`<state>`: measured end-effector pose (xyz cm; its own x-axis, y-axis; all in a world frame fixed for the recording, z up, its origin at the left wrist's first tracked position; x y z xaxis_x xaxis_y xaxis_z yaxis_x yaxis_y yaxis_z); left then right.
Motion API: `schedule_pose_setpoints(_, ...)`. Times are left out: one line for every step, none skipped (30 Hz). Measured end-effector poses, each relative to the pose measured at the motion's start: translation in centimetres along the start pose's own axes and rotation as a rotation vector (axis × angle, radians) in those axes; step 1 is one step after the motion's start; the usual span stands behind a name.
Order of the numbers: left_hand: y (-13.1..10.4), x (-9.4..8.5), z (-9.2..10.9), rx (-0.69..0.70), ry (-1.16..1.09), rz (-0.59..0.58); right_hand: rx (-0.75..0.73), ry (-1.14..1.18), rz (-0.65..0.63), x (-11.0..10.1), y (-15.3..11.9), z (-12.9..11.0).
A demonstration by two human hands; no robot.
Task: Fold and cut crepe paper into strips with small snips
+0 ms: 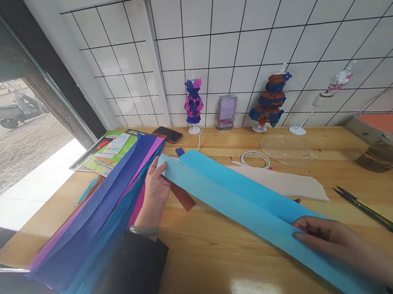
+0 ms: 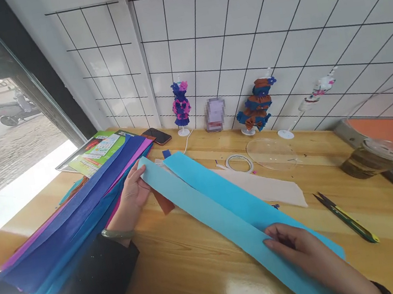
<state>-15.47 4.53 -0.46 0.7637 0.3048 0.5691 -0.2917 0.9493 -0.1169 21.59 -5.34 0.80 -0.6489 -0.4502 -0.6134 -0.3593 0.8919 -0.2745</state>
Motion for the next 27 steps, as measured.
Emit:
schedule_pose_setpoints(0.0,0.1,0.1,0.005,0.014,-0.013,0.006,-0.009,0.011,-0.5,-0.3,0.5)
schedule_pose_setpoints(-0.1,0.3,0.2,0.006,0.018,-0.028,0.012,-0.028,0.040,-1.0,-0.5,1.1)
schedule_pose_setpoints(-0.2,0.5,0.3,0.000,0.015,-0.048,0.020,-0.060,0.090,-1.8,-0.6,1.9)
schedule_pose_setpoints(-0.3,0.8,0.3,-0.010,0.008,-0.070,0.027,-0.104,0.157,-2.6,-0.7,2.7)
schedule_pose_setpoints(-0.4,1.1,0.3,-0.027,0.005,-0.094,0.029,-0.162,0.233,-3.5,-0.8,3.4)
schedule_pose_setpoints(-0.5,1.5,0.2,-0.045,0.015,-0.115,0.021,-0.229,0.303,-4.2,-0.8,4.0)
schedule_pose_setpoints(-0.6,1.7,0.0,-0.065,0.044,-0.132,0.002,-0.299,0.362,-4.8,-0.8,4.5)
schedule_pose_setpoints(-0.7,1.9,-0.3,-0.082,0.100,-0.140,-0.026,-0.365,0.408,-5.2,-0.7,4.7)
schedule_pose_setpoints(-0.7,1.9,-0.6,-0.091,0.179,-0.134,-0.053,-0.424,0.440,-5.5,-0.5,4.9)
schedule_pose_setpoints(-0.6,1.7,-0.9,-0.088,0.270,-0.113,-0.070,-0.471,0.462,-5.6,-0.2,4.9)
schedule_pose_setpoints(-0.5,1.3,-1.1,-0.072,0.361,-0.080,-0.074,-0.503,0.472,-5.7,0.0,5.0)
schedule_pose_setpoints(-0.2,0.8,-1.1,-0.042,0.443,-0.040,-0.067,-0.519,0.473,-5.7,0.2,5.0)
schedule_pose_setpoints(0.0,0.3,-1.1,-0.002,0.506,0.006,-0.051,-0.521,0.461,-5.6,0.4,5.0)
schedule_pose_setpoints(0.3,-0.3,-0.9,0.043,0.548,0.055,-0.033,-0.511,0.438,-5.5,0.6,5.0)
schedule_pose_setpoints(0.5,-0.9,-0.7,0.082,0.571,0.101,-0.012,-0.496,0.412,-5.4,0.7,5.0)
schedule_pose_setpoints(0.7,-1.4,-0.6,0.112,0.586,0.139,0.009,-0.477,0.388,-5.3,0.8,4.9)
schedule_pose_setpoints(0.9,-1.8,-0.4,0.135,0.598,0.170,0.030,-0.462,0.362,-5.2,0.8,4.9)
schedule_pose_setpoints(1.0,-2.1,-0.3,0.152,0.608,0.195,0.044,-0.453,0.338,-5.0,0.7,4.8)
schedule_pose_setpoints(1.1,-2.3,-0.1,0.165,0.621,0.213,0.047,-0.451,0.318,-4.9,0.7,4.6)
schedule_pose_setpoints(1.2,-2.4,0.1,0.181,0.643,0.222,0.038,-0.452,0.300,-4.8,0.6,4.4)
schedule_pose_setpoints(1.1,-2.4,0.3,0.200,0.668,0.231,0.022,-0.454,0.286,-4.6,0.6,4.2)
schedule_pose_setpoints(1.0,-2.3,0.5,0.220,0.693,0.240,0.008,-0.452,0.279,-4.5,0.5,4.0)
schedule_pose_setpoints(0.8,-2.1,0.9,0.245,0.716,0.251,0.001,-0.445,0.282,-4.5,0.4,3.8)
schedule_pose_setpoints(0.5,-1.8,1.3,0.279,0.733,0.261,0.000,-0.426,0.295,-4.6,0.2,3.6)
schedule_pose_setpoints(0.0,-1.3,1.8,0.323,0.742,0.270,0.002,-0.395,0.312,-4.7,0.0,3.3)
schedule_pose_setpoints(-0.5,-0.8,2.3,0.373,0.742,0.274,0.005,-0.352,0.332,-4.8,-0.2,3.0)
schedule_pose_setpoints(-1.1,-0.2,2.7,0.421,0.733,0.267,0.006,-0.293,0.355,-4.9,-0.4,2.5)
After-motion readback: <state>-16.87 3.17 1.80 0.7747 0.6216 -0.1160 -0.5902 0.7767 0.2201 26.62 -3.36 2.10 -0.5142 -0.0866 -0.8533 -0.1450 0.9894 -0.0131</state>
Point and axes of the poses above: each hand's wrist, its own y-axis towards the middle knuckle, its own x-axis out of the palm, z = x × y, the point moved 8 cm from there along y, towards the middle knuckle, and after that the axes turned 5 degrees about -x, right-handed, at the moved point
